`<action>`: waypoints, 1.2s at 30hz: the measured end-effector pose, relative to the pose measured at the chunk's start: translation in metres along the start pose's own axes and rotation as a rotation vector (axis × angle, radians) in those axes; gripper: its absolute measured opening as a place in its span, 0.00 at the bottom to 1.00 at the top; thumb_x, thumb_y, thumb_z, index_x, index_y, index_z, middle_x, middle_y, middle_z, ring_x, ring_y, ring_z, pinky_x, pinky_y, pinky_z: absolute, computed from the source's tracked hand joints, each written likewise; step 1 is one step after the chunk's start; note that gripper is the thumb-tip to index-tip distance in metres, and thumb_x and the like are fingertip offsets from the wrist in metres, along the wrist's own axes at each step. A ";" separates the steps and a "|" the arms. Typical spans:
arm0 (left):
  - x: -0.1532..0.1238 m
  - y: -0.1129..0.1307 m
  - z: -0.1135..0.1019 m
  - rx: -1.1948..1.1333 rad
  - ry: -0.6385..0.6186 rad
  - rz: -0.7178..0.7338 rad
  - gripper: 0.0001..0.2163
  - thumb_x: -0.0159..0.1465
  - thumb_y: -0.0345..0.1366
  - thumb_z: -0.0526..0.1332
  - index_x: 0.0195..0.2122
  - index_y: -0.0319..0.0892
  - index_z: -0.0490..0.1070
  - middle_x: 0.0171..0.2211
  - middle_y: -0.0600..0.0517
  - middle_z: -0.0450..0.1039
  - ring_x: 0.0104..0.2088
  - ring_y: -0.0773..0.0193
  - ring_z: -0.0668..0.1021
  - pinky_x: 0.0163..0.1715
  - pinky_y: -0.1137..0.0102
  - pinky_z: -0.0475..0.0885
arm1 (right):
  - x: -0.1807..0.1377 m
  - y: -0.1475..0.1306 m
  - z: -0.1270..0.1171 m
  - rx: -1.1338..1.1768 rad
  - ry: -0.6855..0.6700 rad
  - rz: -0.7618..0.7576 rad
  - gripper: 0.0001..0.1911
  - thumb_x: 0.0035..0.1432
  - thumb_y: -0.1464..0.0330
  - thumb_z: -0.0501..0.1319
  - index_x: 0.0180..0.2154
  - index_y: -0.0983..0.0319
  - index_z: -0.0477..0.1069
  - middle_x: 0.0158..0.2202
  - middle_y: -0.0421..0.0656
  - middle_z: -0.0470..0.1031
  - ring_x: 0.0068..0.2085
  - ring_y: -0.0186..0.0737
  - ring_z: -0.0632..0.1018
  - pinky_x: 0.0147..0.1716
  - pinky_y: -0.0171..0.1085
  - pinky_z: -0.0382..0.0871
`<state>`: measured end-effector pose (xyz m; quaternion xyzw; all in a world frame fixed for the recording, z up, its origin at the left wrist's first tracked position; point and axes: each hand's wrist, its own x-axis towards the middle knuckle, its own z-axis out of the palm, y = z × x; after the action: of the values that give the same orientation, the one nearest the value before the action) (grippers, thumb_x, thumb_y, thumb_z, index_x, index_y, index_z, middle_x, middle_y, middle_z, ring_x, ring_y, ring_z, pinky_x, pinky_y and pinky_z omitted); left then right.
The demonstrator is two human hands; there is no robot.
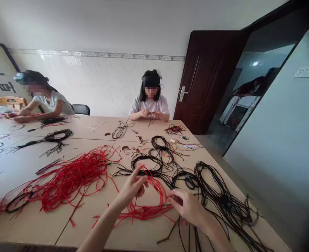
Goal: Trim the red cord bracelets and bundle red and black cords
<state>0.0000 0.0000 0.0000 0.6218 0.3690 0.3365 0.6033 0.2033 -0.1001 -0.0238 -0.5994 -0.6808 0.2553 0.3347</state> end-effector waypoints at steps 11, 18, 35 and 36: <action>0.039 0.069 -0.023 0.120 -0.108 -0.030 0.24 0.63 0.31 0.58 0.60 0.37 0.58 0.25 0.55 0.72 0.15 0.76 0.63 0.15 0.76 0.52 | 0.042 0.009 -0.033 0.124 0.262 0.048 0.18 0.62 0.55 0.55 0.35 0.63 0.72 0.26 0.40 0.71 0.26 0.37 0.71 0.26 0.34 0.64; 0.026 0.078 -0.028 0.320 -0.094 -0.004 0.23 0.64 0.34 0.57 0.60 0.42 0.57 0.26 0.56 0.69 0.19 0.74 0.66 0.20 0.76 0.59 | 0.043 -0.024 -0.062 0.060 0.372 -0.048 0.14 0.63 0.59 0.56 0.38 0.61 0.72 0.32 0.42 0.75 0.32 0.37 0.73 0.33 0.35 0.66; -0.051 0.000 -0.042 1.032 -0.328 -0.243 0.08 0.62 0.38 0.56 0.33 0.43 0.71 0.25 0.52 0.77 0.24 0.61 0.78 0.25 0.69 0.68 | -0.020 0.009 0.022 -0.161 -0.045 -0.162 0.06 0.62 0.71 0.59 0.33 0.61 0.75 0.31 0.43 0.74 0.38 0.40 0.73 0.41 0.38 0.69; -0.048 0.001 -0.038 1.082 -0.300 -0.218 0.08 0.63 0.38 0.56 0.32 0.43 0.72 0.28 0.50 0.77 0.28 0.59 0.79 0.29 0.68 0.70 | -0.020 0.009 0.023 -0.179 -0.055 -0.165 0.05 0.61 0.71 0.61 0.33 0.61 0.75 0.31 0.42 0.74 0.39 0.40 0.73 0.42 0.38 0.69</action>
<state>-0.0567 -0.0221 0.0038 0.8415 0.4611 -0.0566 0.2759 0.1928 -0.1175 -0.0488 -0.5618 -0.7567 0.1814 0.2809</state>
